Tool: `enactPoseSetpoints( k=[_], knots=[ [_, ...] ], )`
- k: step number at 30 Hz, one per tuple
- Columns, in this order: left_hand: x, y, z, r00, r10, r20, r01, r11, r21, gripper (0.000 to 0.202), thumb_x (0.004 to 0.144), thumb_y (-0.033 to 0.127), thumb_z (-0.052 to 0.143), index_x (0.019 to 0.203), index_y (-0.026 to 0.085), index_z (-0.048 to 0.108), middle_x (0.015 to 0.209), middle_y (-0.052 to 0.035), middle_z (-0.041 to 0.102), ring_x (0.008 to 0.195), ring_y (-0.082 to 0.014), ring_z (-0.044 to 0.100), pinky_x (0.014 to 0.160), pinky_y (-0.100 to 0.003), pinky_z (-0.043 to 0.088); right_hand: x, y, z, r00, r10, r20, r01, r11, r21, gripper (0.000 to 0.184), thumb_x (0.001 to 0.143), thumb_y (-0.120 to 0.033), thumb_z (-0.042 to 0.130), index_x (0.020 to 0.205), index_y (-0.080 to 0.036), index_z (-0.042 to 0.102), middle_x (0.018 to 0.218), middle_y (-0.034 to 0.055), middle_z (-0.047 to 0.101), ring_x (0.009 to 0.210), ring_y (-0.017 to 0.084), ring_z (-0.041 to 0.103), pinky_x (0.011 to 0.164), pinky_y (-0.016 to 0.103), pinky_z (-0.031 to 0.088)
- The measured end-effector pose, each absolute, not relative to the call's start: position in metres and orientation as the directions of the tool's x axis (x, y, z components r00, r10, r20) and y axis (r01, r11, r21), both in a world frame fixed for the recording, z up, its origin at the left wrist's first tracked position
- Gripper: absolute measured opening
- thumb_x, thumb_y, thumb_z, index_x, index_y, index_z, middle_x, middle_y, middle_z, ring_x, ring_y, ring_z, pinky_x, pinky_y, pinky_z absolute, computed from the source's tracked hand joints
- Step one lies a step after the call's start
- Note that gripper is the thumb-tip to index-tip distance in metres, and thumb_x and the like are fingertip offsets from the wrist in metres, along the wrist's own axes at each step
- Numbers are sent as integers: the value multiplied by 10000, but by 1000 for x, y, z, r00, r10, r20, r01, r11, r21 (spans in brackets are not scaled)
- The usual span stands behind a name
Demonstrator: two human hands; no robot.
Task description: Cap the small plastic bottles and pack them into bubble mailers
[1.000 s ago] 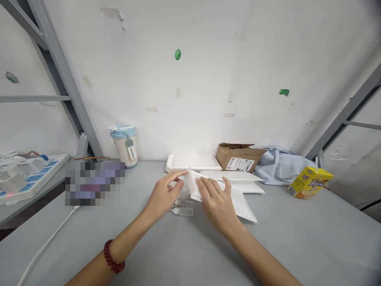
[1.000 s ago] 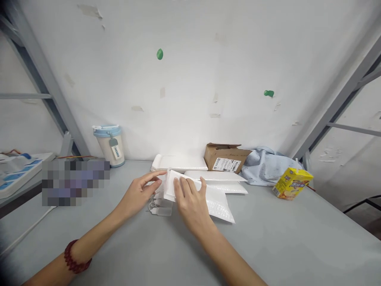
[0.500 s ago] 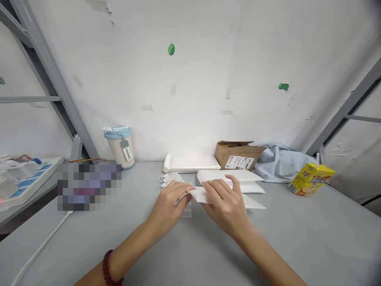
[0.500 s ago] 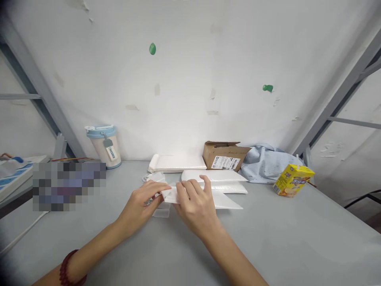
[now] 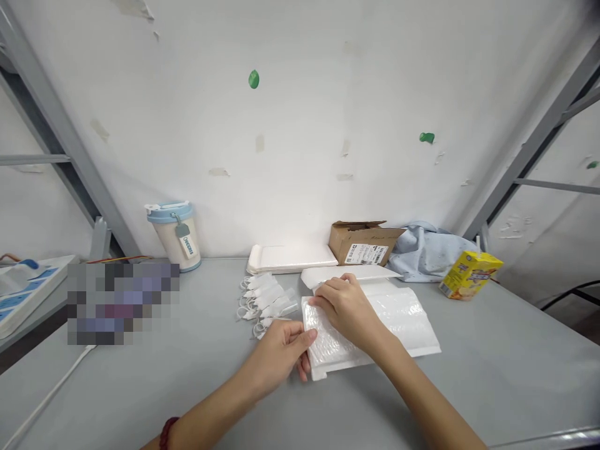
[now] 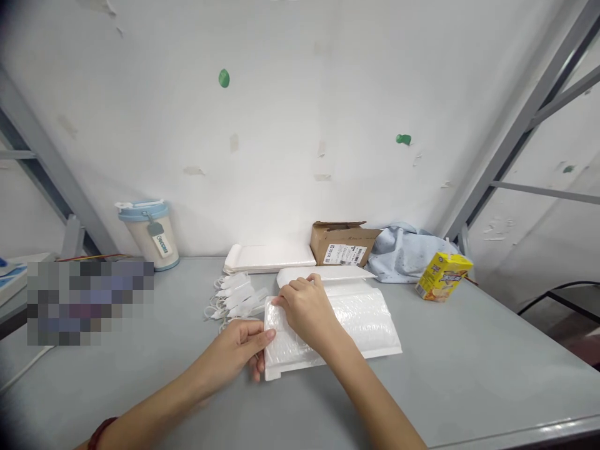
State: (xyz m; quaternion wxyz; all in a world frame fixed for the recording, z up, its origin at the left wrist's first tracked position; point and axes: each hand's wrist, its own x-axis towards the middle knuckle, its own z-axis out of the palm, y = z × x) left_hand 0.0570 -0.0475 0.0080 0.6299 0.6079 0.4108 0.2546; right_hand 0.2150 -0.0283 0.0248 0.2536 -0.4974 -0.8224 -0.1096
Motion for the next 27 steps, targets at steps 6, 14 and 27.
enactPoseSetpoints(
  k=[6,14,27],
  knots=[
    [69,-45,-11,555,773,-309,131,285,949,319,781,407,507,629,127,509,499,2,556,433,-84,514,488,-216,424,216,-24,26,-324,916,236,933,351,-82,241,850,-212,507,625,-163,579,621,15,613,586,119,526,600,246,259],
    [71,-41,-5,507,778,-371,101,373,922,259,764,329,570,621,122,510,521,-16,597,473,-83,558,558,-218,459,221,-18,19,-240,956,168,964,255,-74,232,837,-266,510,643,-174,597,626,25,628,600,139,549,522,236,246],
    [85,-40,-5,444,827,-345,61,356,932,78,713,120,561,671,80,612,615,-57,660,588,-146,650,692,-279,534,233,-14,17,-185,951,247,970,217,-106,93,792,-230,566,718,-194,609,711,17,654,660,152,581,521,229,281]
  ],
)
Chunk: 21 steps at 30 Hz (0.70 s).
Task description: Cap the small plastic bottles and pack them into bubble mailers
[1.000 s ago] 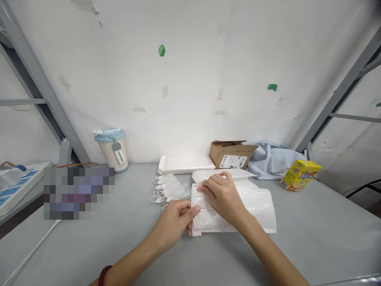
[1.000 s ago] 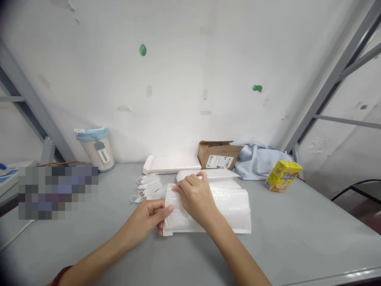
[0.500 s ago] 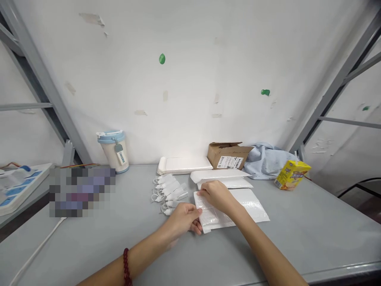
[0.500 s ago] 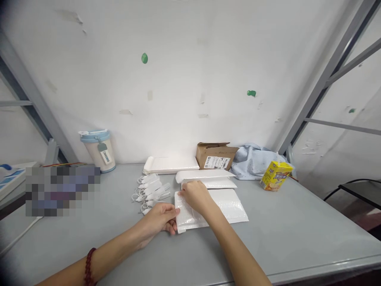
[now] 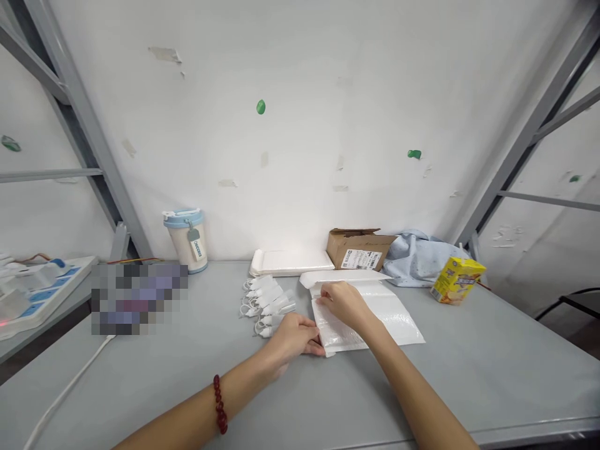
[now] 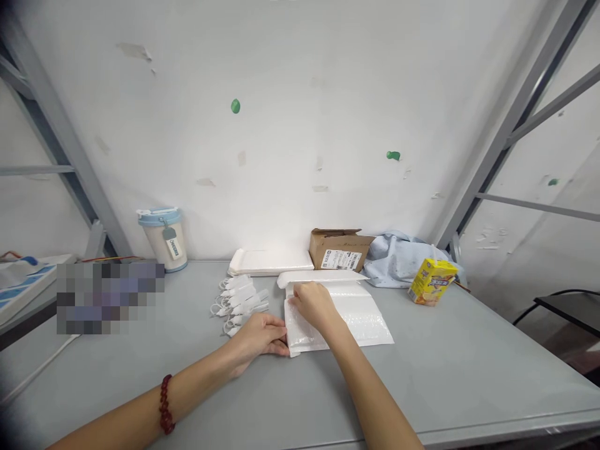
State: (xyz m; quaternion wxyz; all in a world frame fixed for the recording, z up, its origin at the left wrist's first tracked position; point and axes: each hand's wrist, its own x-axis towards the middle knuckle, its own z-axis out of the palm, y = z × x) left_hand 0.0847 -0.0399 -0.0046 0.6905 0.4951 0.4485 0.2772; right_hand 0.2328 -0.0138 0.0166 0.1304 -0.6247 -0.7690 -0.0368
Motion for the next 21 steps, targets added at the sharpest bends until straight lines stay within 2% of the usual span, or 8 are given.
enactPoseSetpoints(
  k=[7,12,13,14,15,19,21],
  knots=[
    [84,-39,-2,476,820,-318,102,308,946,112,699,147,544,609,95,585,634,-68,663,634,-164,659,742,-296,532,234,-13,16,-200,934,297,963,244,-118,57,781,-209,576,753,-191,622,724,30,654,678,156,585,527,228,291],
    [73,-26,16,491,816,-306,296,175,939,151,710,244,550,708,98,586,741,-101,689,629,-185,672,699,-310,534,235,-13,15,-210,905,370,953,274,-129,75,805,-217,556,762,-185,608,746,31,651,692,147,577,543,223,299],
    [69,-20,21,477,832,-286,321,138,937,154,709,242,551,735,96,594,745,-102,692,608,-180,670,678,-301,532,235,-12,15,-210,898,387,951,280,-134,96,820,-218,537,759,-186,604,743,26,650,688,141,573,545,221,300],
    [65,-12,26,436,878,-197,403,5,915,165,720,244,529,759,101,601,730,-89,693,579,-165,662,630,-281,533,234,-12,16,-207,891,405,949,284,-140,121,836,-219,513,757,-185,599,737,22,649,679,134,569,545,219,299],
    [61,-3,30,391,909,-145,435,-43,899,163,715,231,528,777,100,602,731,-88,692,577,-158,658,608,-267,527,234,-13,16,-202,883,423,947,286,-146,144,850,-221,491,759,-184,596,729,18,646,667,129,565,543,217,299],
    [46,42,44,261,965,12,546,-158,823,153,691,201,529,760,104,625,750,-82,688,605,-146,628,505,-218,470,234,-13,19,-174,859,482,944,284,-166,174,871,-226,449,780,-178,589,699,16,633,626,123,550,532,216,295],
    [42,64,47,213,974,74,625,-194,756,132,668,177,546,714,105,647,718,-72,686,623,-154,618,522,-221,451,234,-13,19,-165,850,501,944,284,-169,168,869,-219,448,784,-179,587,698,17,630,621,124,549,532,214,293]
  ],
)
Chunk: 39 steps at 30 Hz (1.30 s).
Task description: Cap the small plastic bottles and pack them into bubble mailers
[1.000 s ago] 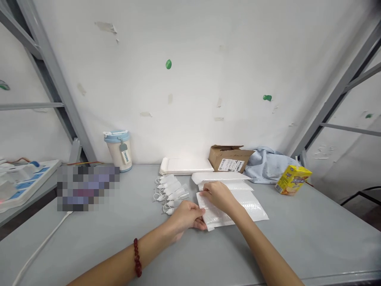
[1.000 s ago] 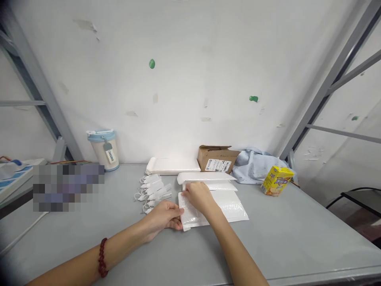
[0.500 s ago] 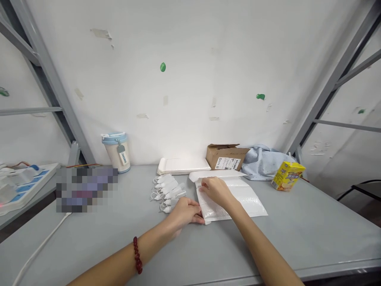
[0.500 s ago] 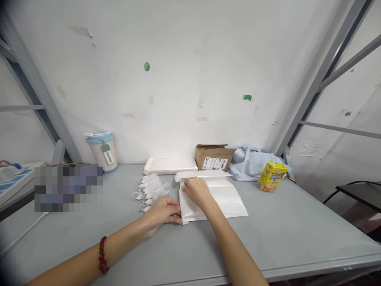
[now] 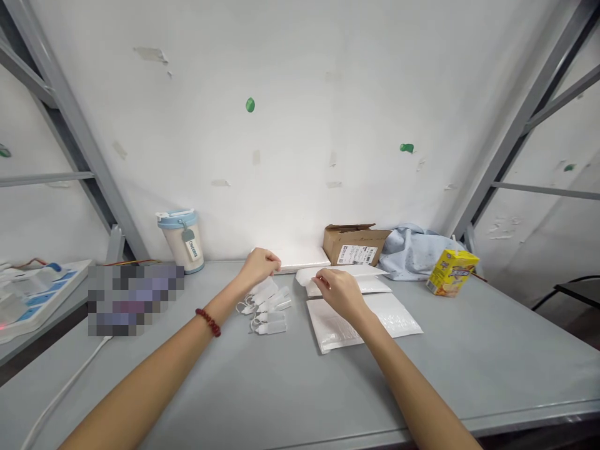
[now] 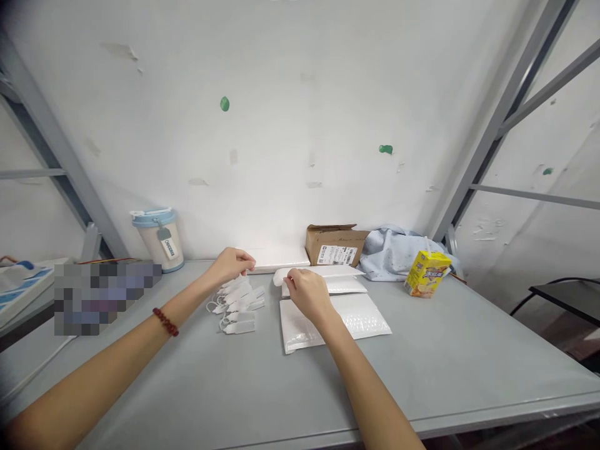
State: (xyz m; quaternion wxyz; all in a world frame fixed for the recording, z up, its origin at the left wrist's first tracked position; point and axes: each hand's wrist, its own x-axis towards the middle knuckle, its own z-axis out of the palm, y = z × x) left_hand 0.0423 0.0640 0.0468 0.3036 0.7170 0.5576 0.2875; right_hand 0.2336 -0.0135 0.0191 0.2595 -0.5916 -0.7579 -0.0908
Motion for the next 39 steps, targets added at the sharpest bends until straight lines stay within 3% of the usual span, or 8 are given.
enactPoseSetpoints(
  k=[6,11,20,27,31,34,36,39],
  knots=[
    [43,104,38,230,966,118,803,-257,538,104,669,145,628,763,133,670,814,-74,676,821,-185,601,695,-250,459,237,-11,18,-170,835,524,941,295,-165,169,859,-206,455,747,-176,577,677,18,623,618,126,548,543,210,298],
    [43,118,23,333,942,37,861,-320,395,275,853,296,508,1084,150,539,1089,-77,564,925,-182,568,790,-376,484,238,-10,18,-170,829,533,941,297,-163,177,860,-212,453,735,-176,574,672,19,620,612,126,543,544,210,295],
    [36,123,20,360,933,-7,892,-343,294,303,860,305,496,1125,158,511,1134,-78,538,948,-190,559,791,-388,486,238,-10,16,-165,818,551,941,298,-160,169,861,-221,455,751,-180,578,661,16,615,599,125,539,520,218,277],
    [35,109,30,362,912,193,873,-404,273,139,771,176,534,788,158,671,834,-52,668,802,-171,596,730,-248,444,238,-8,13,-172,794,583,934,320,-159,155,855,-192,456,757,-176,575,702,20,610,642,127,545,551,218,325],
    [29,86,33,386,854,348,848,-478,231,183,783,191,481,796,169,662,846,-53,660,790,-173,577,707,-253,424,238,-7,10,-193,738,647,920,365,-141,136,852,-163,442,818,-170,574,753,35,596,721,145,538,595,226,365],
    [24,62,30,423,791,442,825,-537,174,220,826,176,418,847,172,638,885,-73,624,884,-198,526,720,-280,411,236,-8,10,-243,628,739,912,407,-46,154,832,-112,442,894,-161,574,839,63,586,816,174,508,639,246,381],
    [22,46,24,509,716,478,783,-616,88,245,840,131,385,850,178,626,910,-74,607,899,-193,505,702,-274,398,234,-9,10,-300,561,772,915,399,65,216,814,-70,440,963,-161,567,928,81,578,887,197,476,721,286,374],
    [20,28,13,734,400,548,609,-746,-270,291,850,57,333,844,163,604,838,-68,604,762,-167,501,640,-271,376,230,-11,11,-368,514,775,914,352,201,269,795,-36,444,1000,-169,555,965,78,575,906,215,454,799,360,323]
  ],
)
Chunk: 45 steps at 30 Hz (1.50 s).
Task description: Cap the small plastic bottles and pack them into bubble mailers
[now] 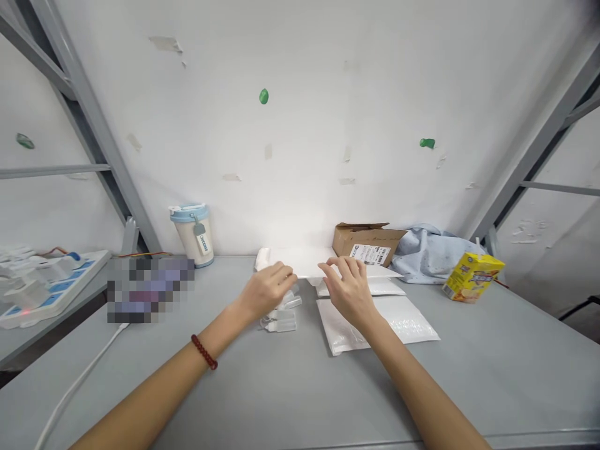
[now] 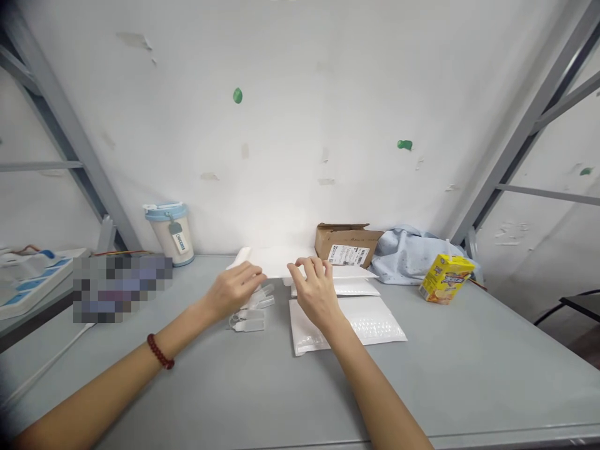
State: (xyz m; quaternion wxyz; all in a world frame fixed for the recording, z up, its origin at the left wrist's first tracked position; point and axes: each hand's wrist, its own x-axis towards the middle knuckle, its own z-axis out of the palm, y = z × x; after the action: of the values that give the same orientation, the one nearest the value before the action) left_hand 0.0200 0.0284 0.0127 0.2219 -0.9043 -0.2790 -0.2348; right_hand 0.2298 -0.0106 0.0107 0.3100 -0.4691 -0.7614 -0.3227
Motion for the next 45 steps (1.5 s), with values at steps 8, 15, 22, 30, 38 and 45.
enactPoseSetpoints(
  k=[8,15,22,30,38,45],
  knots=[
    [14,23,-3,695,195,692,557,-755,-346,247,865,64,359,819,172,576,779,-53,587,701,-150,502,630,-274,375,227,-4,2,-442,522,729,882,399,249,180,807,-32,412,757,-153,535,709,47,536,690,167,440,630,273,313],
    [5,12,3,547,283,788,603,-786,-136,157,827,85,456,831,170,588,775,-39,610,748,-159,495,671,-275,418,225,-3,-2,-455,502,736,870,426,247,216,808,-22,394,700,-168,511,708,44,529,639,147,431,596,256,320],
    [-7,17,15,28,699,714,718,-512,473,220,838,266,451,995,167,569,1004,-81,594,965,-225,494,839,-366,411,225,-5,0,-458,468,756,858,455,238,218,797,-15,393,700,-173,509,707,37,520,650,138,438,583,242,336],
    [-20,30,22,95,995,-13,-75,20,997,285,716,312,568,878,85,629,892,-114,666,849,-217,601,743,-303,468,217,-12,3,-465,408,786,834,500,235,216,776,4,403,697,-176,491,712,36,512,657,135,416,589,240,348],
    [-17,21,25,225,971,-79,-149,114,982,316,627,194,660,928,101,640,783,-76,690,691,-188,627,615,-271,478,209,-19,6,-478,580,659,828,547,119,179,760,-54,442,878,-158,529,921,98,532,826,197,465,673,299,396],
    [-2,8,24,371,928,-26,4,27,1000,355,660,232,658,1004,150,622,807,-46,688,733,-191,633,624,-263,469,205,-28,9,-511,699,500,836,539,101,633,705,-266,584,1288,-185,351,1353,163,301,1243,325,242,953,486,259]
  ],
)
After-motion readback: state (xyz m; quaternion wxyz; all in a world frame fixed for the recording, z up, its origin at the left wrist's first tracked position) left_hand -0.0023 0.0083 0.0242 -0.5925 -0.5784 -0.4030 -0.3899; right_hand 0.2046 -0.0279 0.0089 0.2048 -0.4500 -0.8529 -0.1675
